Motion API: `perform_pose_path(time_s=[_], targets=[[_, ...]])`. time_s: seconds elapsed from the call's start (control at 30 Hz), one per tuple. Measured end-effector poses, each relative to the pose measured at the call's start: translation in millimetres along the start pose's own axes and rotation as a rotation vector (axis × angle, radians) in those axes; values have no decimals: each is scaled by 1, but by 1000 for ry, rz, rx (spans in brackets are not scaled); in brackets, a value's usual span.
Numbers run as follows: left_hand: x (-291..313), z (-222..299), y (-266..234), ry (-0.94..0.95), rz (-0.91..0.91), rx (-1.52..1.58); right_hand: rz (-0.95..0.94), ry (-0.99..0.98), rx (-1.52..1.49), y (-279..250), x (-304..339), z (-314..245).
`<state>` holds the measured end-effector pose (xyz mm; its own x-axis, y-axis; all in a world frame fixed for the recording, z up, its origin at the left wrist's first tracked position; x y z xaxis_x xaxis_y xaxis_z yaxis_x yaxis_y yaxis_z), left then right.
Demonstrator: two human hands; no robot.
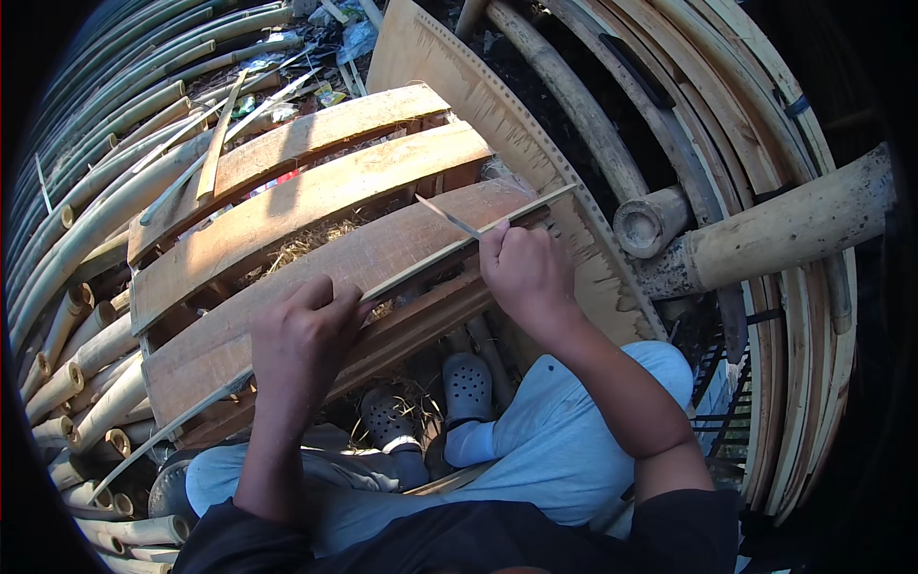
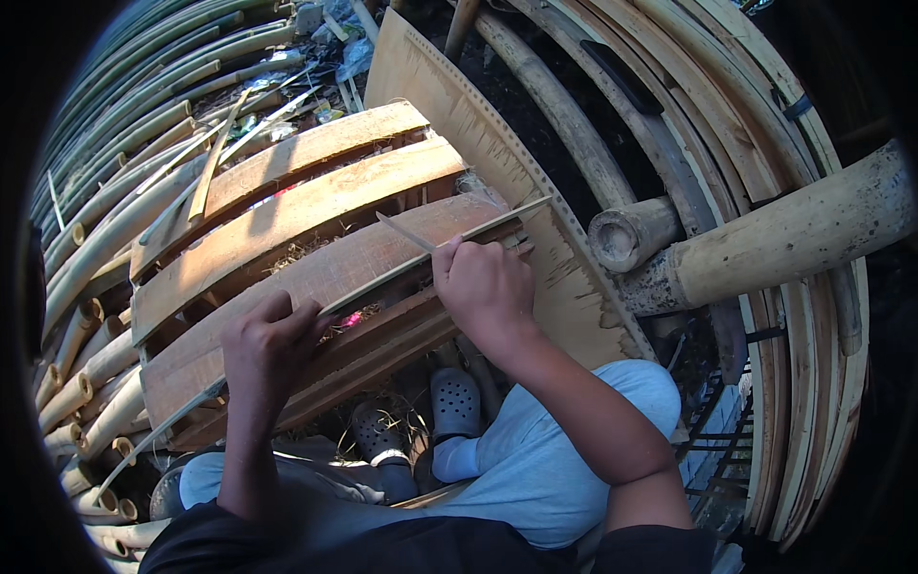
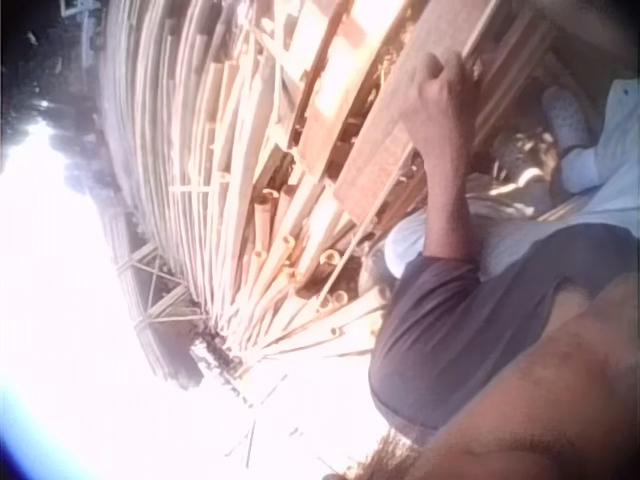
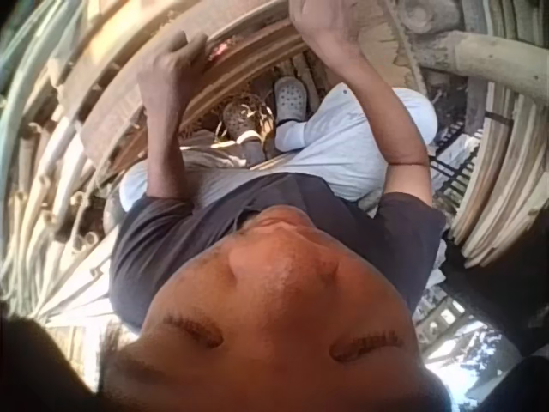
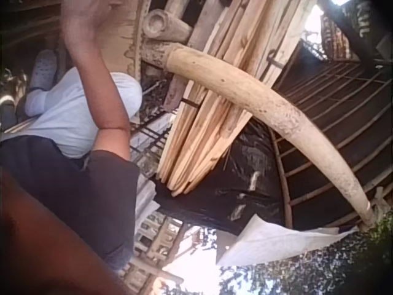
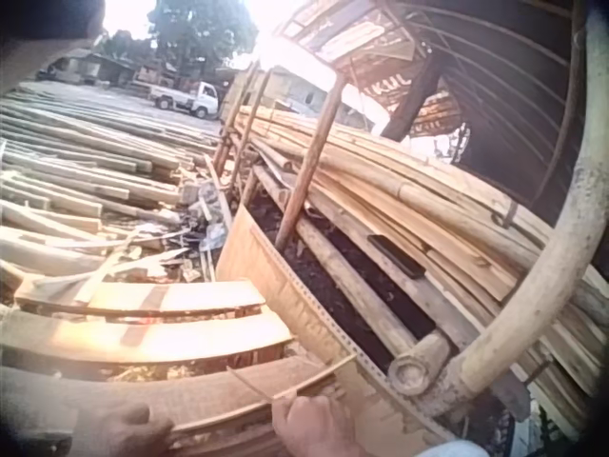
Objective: The person places a thin bamboo strip against a wooden crate and scrapes along its surface using a small knife.
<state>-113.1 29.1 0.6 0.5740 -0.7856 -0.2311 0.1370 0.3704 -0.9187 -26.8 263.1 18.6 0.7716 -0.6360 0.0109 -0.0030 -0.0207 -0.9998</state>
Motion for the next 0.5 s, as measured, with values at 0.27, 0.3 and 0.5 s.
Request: perform_pose_path(time_s=[0.27, 0.3, 0.5], targets=[[-1, 0, 1, -26, 4, -8, -2, -24, -35, 9, 9, 0], [-1, 0, 2, -34, -1, -6, -44, -102, -35, 13, 14, -7], [0, -1, -2, -64, 1, 0, 96, 39, -26, 1, -6, 13]])
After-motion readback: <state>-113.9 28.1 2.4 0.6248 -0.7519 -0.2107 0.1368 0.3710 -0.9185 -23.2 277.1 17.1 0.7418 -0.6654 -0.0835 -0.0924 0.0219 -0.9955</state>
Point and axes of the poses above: each hand's wrist, its own x-axis away from the middle knuckle, its own y-axis out of the palm, z = x × y, the point moved 5 cm from there along -x, towards the middle knuckle, and after that the axes turned 13 degrees about -z, right-handed, at the moved point
